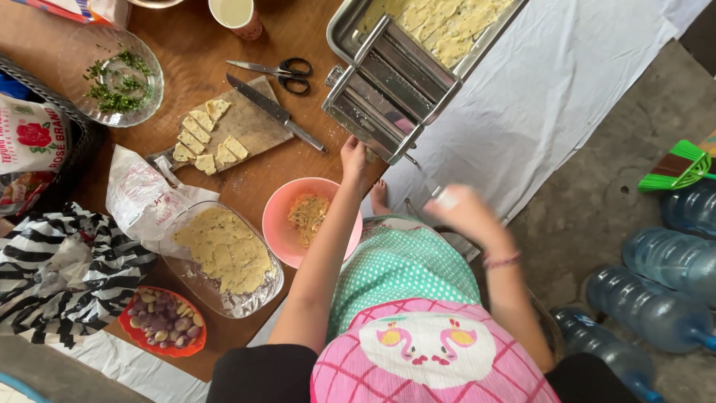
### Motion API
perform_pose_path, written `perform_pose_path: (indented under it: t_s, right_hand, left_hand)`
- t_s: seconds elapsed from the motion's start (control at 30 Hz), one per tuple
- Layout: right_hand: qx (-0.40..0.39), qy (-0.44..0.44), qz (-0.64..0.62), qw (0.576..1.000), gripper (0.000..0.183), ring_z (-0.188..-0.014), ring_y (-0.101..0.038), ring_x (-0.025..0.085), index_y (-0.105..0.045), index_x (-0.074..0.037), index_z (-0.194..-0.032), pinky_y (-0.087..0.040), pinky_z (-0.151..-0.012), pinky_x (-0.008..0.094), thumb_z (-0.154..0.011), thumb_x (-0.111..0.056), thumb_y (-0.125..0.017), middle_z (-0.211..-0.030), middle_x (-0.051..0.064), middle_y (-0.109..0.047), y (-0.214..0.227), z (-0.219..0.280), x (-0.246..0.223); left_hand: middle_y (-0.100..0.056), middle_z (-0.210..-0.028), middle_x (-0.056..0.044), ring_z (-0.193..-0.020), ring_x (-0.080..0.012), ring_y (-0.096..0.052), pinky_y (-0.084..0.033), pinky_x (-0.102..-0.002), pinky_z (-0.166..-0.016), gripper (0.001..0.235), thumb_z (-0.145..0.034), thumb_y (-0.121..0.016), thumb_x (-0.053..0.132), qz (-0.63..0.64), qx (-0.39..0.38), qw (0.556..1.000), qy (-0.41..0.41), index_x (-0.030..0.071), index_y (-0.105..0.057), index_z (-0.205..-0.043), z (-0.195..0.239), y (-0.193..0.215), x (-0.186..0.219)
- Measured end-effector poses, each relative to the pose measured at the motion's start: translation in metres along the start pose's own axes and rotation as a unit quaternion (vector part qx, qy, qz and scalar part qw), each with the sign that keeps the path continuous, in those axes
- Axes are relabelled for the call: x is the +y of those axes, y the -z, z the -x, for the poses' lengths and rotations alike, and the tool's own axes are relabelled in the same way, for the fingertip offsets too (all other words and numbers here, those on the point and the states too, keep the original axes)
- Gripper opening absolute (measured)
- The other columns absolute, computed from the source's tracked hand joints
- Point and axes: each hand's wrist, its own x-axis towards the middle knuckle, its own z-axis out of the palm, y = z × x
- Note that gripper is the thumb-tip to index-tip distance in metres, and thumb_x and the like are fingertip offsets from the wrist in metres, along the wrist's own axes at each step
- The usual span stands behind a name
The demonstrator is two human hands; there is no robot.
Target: Breaking dough into small pieces and using a manual pasta roller to flatten dough sheets on a wooden table.
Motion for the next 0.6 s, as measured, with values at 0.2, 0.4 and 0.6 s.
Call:
perform_pose_path:
  t_s: [0.2, 0.4, 0.6]
  right_hand:
    - [0.154, -0.031, 0.287, 0.945, 0.024, -0.099, -0.071, 0.033, -0.067, -0.025, -0.099, -0.056, -0.083, 0.049, -0.089, -0.046, -0.071, -0.097, 0.005, -0.075, 0.045, -0.117, 0.075]
    - [0.109, -0.019, 0.361, 0.926, 0.095, -0.136, -0.037, 0.052, -0.03, -0.001, -0.156, -0.011, -0.113, 0.076, -0.079, -0.015, -0.085, -0.143, 0.033, -0.047, 0.048, -0.064, -0.022]
    - [-0.144, 0.21, -0.077, 0.964, 0.053, -0.126, -0.059, 0.039, -0.031, -0.012, -0.153, -0.038, -0.109, 0.059, -0.11, -0.042, -0.042, -0.138, 0.022, -0.051, -0.01, -0.07, -0.075]
  left_hand:
    - [-0.073, -0.09, -0.011, -0.069, -0.018, -0.067, -0.057, -0.03, -0.059, 0.028, -0.092, -0.068, 0.019, -0.016, 0.083, 0.996, -0.013, 0.004, -0.072, -0.114, -0.015, 0.024, -0.028]
    - [-0.071, -0.09, -0.011, -0.066, -0.0179, -0.07, -0.06, -0.03, -0.054, 0.028, -0.095, -0.067, 0.026, 0.114, 0.221, 0.968, -0.021, 0.01, -0.066, -0.118, 0.045, 0.012, 0.027]
    - [-0.069, -0.12, -0.014, -0.102, -0.0171, -0.067, -0.059, -0.029, -0.08, 0.031, -0.1, -0.055, 0.019, 0.145, -0.019, 0.985, -0.088, 0.013, -0.058, -0.13, 0.11, 0.019, 0.107]
